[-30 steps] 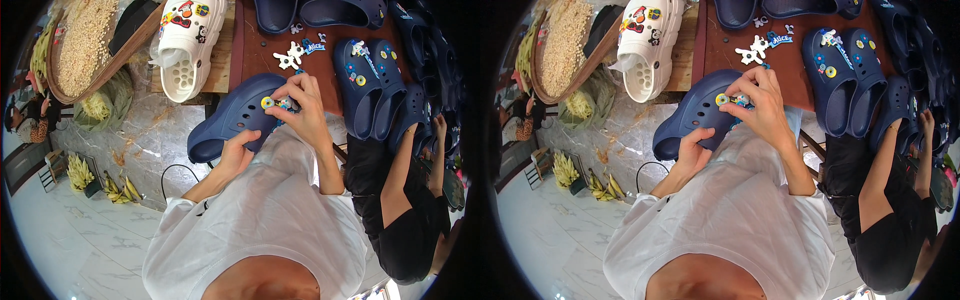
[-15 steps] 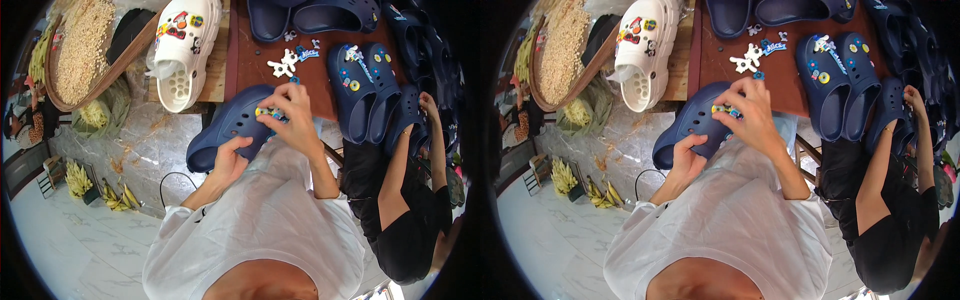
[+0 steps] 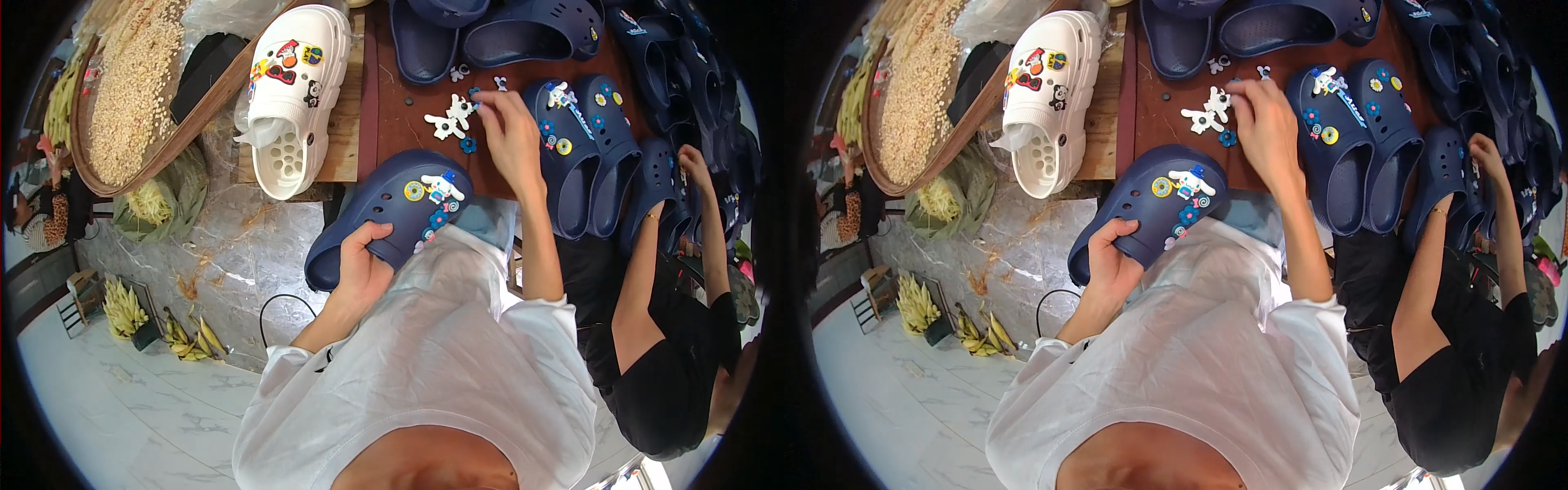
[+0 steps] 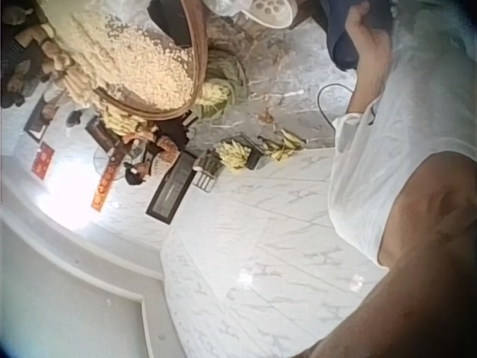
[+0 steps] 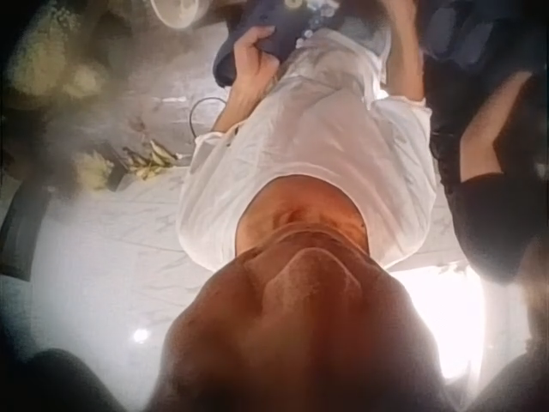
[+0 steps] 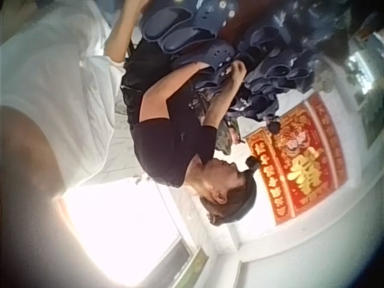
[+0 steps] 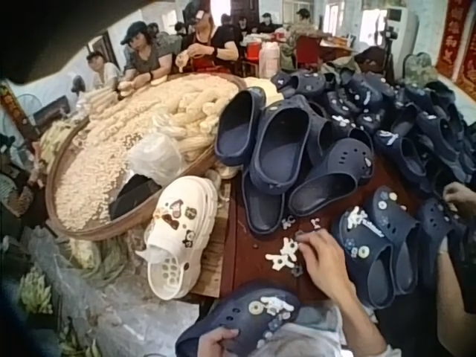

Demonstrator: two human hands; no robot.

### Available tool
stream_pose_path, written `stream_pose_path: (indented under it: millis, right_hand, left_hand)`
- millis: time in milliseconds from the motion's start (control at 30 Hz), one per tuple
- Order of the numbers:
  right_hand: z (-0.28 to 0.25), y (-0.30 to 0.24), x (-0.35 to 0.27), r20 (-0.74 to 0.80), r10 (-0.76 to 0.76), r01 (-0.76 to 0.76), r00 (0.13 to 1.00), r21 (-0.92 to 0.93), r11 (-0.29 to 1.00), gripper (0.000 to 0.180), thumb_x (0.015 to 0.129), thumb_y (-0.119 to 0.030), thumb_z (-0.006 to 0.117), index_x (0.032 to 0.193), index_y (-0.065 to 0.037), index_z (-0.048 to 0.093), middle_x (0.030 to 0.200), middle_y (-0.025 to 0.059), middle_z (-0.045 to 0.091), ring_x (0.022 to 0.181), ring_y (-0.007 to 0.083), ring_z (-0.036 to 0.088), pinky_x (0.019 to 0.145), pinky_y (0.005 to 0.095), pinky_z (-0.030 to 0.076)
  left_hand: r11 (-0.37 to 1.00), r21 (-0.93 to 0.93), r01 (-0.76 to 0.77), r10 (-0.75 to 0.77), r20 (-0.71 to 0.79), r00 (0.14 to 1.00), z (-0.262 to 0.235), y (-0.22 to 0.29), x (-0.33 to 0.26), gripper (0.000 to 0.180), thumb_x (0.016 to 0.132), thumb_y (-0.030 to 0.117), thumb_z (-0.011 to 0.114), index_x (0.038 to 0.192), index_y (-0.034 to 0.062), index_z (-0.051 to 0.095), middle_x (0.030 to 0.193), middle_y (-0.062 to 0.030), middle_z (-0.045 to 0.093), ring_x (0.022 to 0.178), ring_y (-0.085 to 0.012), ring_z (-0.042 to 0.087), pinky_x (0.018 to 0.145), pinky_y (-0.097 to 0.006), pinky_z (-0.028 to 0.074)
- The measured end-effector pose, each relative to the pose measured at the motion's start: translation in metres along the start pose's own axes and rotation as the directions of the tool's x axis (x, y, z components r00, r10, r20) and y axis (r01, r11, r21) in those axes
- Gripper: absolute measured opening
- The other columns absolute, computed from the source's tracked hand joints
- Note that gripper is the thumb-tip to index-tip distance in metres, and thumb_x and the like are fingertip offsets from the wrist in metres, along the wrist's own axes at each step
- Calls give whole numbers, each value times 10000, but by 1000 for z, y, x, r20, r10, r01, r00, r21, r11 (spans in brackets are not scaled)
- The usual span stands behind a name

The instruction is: The recorder is decorating blue rubber clogs by pushing small colorful charms through the ventilation holes.

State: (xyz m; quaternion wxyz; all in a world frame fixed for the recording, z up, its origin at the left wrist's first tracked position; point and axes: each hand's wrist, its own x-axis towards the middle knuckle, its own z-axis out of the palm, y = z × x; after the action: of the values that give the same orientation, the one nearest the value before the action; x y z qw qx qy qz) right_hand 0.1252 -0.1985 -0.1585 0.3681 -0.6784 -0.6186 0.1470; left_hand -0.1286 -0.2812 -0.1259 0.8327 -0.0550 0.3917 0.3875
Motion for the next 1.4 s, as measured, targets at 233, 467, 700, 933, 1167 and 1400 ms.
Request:
stream_pose_path:
  millis: [233,467,700,933,1167,1400]
  right_hand:
    - [45,28,39,-43,-163,142,986,-301,943,234,850,-199,741,1060,-96,735,960,100,674,932,320,640,804,442,485]
    - [55,43,40,-41,-172,148,984,-346,927,217,827,-236,761,1010,-119,750,964,85,683,923,311,643,785,445,475]
    - [7,-8,9,-25,-9,11,1000,77,997,179,848,-151,727,998,-53,715,943,107,684,930,299,654,850,391,509]
    - [-10,-73,-53,150,-248,212,957,223,952,219,747,-105,798,939,-72,697,916,36,653,899,250,603,816,371,434]
    - [-5,-75,-66,154,-288,271,945,126,954,243,738,-164,808,950,-100,708,936,10,640,926,226,574,800,367,388]
    - [-7,-76,-68,204,-296,280,933,103,954,233,737,-143,792,948,-95,706,937,17,603,925,248,552,791,379,392]
  left_hand:
    - [999,12,-44,44,-17,999,0,2,-3,491,873,32,538,1354,-47,478,1340,-182,580,1231,-313,587,1070,-452,473]
    - [997,58,-43,47,-64,997,11,-5,3,491,939,169,560,1372,-38,455,1318,-189,599,1210,-305,611,1055,-463,488]
    - [992,69,-109,117,-112,987,23,-9,8,437,998,290,527,1316,-8,522,1272,-135,629,1152,-240,643,990,-405,524]
    - [977,160,-143,163,-114,980,14,-22,20,411,1001,328,557,1283,29,548,1220,-88,641,1101,-192,654,959,-368,533]
    - [965,164,-207,219,-60,974,19,-23,19,310,992,193,644,1257,48,574,1164,-50,639,1038,-142,648,896,-320,544]
    - [944,252,-213,225,-20,974,16,-21,19,280,961,160,685,1216,62,621,1150,-29,668,1047,-130,656,929,-313,535]
